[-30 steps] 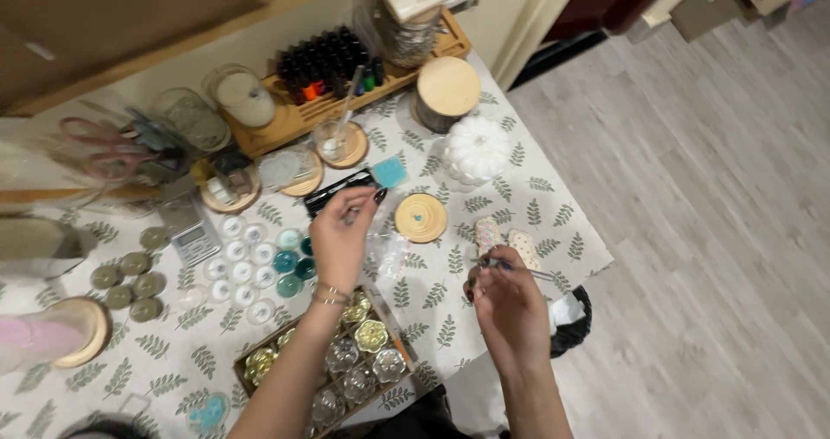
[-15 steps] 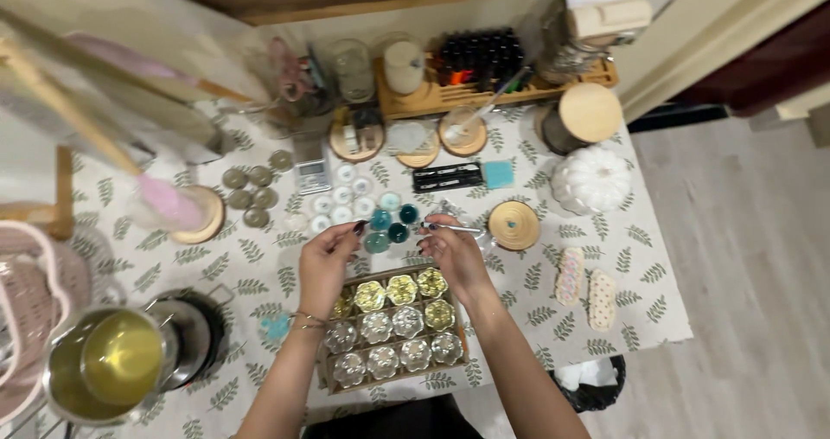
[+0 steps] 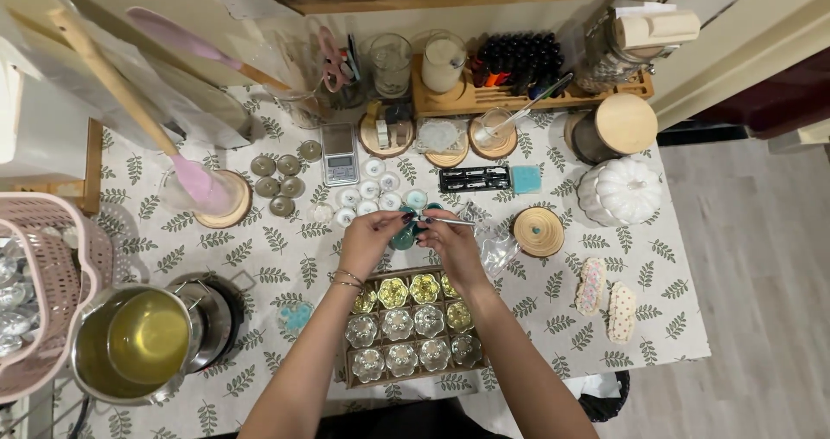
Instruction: The person cleans a small tool with a tissue, then stirs a yellow liquid in a metal pot on a hot plate using a pink spatula. Finally, they insert a digital thermometer into the liquid to measure its temperature.
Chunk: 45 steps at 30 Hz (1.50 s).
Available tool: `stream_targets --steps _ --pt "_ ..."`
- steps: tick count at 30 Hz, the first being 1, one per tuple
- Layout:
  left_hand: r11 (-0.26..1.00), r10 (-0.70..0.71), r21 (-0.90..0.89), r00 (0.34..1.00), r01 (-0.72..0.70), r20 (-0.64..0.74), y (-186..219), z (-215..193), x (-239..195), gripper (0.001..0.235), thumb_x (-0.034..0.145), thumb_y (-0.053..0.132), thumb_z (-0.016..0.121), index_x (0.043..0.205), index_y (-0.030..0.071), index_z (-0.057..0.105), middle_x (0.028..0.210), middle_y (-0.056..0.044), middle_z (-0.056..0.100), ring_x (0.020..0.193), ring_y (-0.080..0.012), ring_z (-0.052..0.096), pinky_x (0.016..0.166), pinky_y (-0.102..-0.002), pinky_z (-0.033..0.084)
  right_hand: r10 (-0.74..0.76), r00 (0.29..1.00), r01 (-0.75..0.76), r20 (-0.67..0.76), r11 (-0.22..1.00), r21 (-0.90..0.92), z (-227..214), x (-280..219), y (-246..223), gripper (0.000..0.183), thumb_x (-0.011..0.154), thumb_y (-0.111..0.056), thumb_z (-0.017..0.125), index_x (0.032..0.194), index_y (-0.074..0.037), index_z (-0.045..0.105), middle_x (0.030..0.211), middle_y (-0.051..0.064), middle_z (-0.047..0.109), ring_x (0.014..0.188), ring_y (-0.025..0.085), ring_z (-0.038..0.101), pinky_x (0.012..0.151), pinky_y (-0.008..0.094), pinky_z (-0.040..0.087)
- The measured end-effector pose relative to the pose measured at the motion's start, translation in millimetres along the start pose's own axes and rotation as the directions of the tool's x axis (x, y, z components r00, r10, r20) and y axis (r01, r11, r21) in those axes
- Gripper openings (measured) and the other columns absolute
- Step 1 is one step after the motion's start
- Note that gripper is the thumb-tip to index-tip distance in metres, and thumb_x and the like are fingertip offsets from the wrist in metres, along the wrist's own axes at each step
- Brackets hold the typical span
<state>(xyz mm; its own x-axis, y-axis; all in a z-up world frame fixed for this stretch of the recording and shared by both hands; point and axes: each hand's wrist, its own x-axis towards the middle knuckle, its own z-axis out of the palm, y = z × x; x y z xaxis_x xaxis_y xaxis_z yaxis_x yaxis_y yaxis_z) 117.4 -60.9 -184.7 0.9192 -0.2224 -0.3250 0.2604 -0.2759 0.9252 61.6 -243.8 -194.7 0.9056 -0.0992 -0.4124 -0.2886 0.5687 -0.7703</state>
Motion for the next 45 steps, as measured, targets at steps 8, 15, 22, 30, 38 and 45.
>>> stream_targets --steps 8,15,22,30,38,45 --pt "0.942 -0.176 -0.268 0.977 0.204 0.123 -29.2 10.3 19.3 0.022 0.090 0.015 0.075 0.104 -0.002 0.078 0.075 -0.003 0.071 0.063 -0.0077 0.060 0.056 -0.022 0.048 0.057 0.997 -0.053 -0.048 0.996 0.069 -3.2 0.8 -2.0 0.025 0.094 -0.005 0.062 0.117 0.004 0.066 0.100 0.013 0.072 0.083 0.018 0.067 0.078 0.032 0.055" --pt "0.993 -0.115 -0.038 0.992 0.113 -0.051 -8.8 -1.6 10.5 0.018 0.089 0.015 0.072 0.103 0.005 0.078 0.079 -0.005 0.076 0.065 -0.0107 0.067 0.060 -0.026 0.053 0.019 0.991 -0.012 -0.136 0.998 0.057 -12.5 -8.2 -10.3 0.023 0.096 -0.005 0.060 0.116 0.003 0.068 0.098 0.014 0.071 0.081 0.020 0.067 0.076 0.033 0.056" --pt "0.873 0.296 0.447 0.940 -0.194 -0.171 3.9 5.8 2.1 0.014 0.090 0.016 0.073 0.096 0.005 0.079 0.091 -0.013 0.071 0.075 -0.0274 0.069 0.074 -0.037 0.055 -0.022 0.977 0.014 -0.213 0.999 -0.041 -13.9 -18.3 -19.0 0.017 0.098 -0.008 0.057 0.110 -0.002 0.068 0.094 0.013 0.071 0.079 0.018 0.067 0.075 0.033 0.057" --pt "0.966 0.165 0.237 0.956 -0.107 -0.244 -1.9 13.4 4.6 0.015 0.079 0.015 0.078 0.093 0.009 0.081 0.085 -0.009 0.068 0.075 -0.0201 0.070 0.072 -0.032 0.056 -0.047 0.978 0.042 -0.201 0.999 -0.030 -14.7 -31.7 -23.3 0.017 0.097 -0.008 0.060 0.111 -0.003 0.068 0.096 0.012 0.072 0.080 0.019 0.068 0.074 0.033 0.056" --pt "0.955 0.103 0.292 0.977 -0.045 -0.186 15.6 9.7 -1.7 0.016 0.087 0.019 0.076 0.099 0.010 0.081 0.092 -0.009 0.077 0.076 -0.0177 0.072 0.070 -0.031 0.056 -0.037 0.982 0.034 -0.186 0.999 -0.018 -16.9 -35.1 -27.1 0.021 0.097 -0.008 0.057 0.113 0.000 0.068 0.096 0.013 0.071 0.082 0.019 0.067 0.076 0.034 0.056" --pt "0.972 -0.061 0.222 0.992 0.083 -0.108 41.7 7.8 -16.5 0.019 0.091 0.017 0.067 0.108 0.015 0.078 0.089 -0.003 0.080 0.072 -0.0132 0.076 0.060 -0.031 0.055 -0.016 0.987 0.019 -0.157 1.000 0.018 -13.8 -37.8 -29.8 0.022 0.098 -0.006 0.054 0.114 0.000 0.068 0.097 0.013 0.071 0.084 0.019 0.067 0.078 0.034 0.054"
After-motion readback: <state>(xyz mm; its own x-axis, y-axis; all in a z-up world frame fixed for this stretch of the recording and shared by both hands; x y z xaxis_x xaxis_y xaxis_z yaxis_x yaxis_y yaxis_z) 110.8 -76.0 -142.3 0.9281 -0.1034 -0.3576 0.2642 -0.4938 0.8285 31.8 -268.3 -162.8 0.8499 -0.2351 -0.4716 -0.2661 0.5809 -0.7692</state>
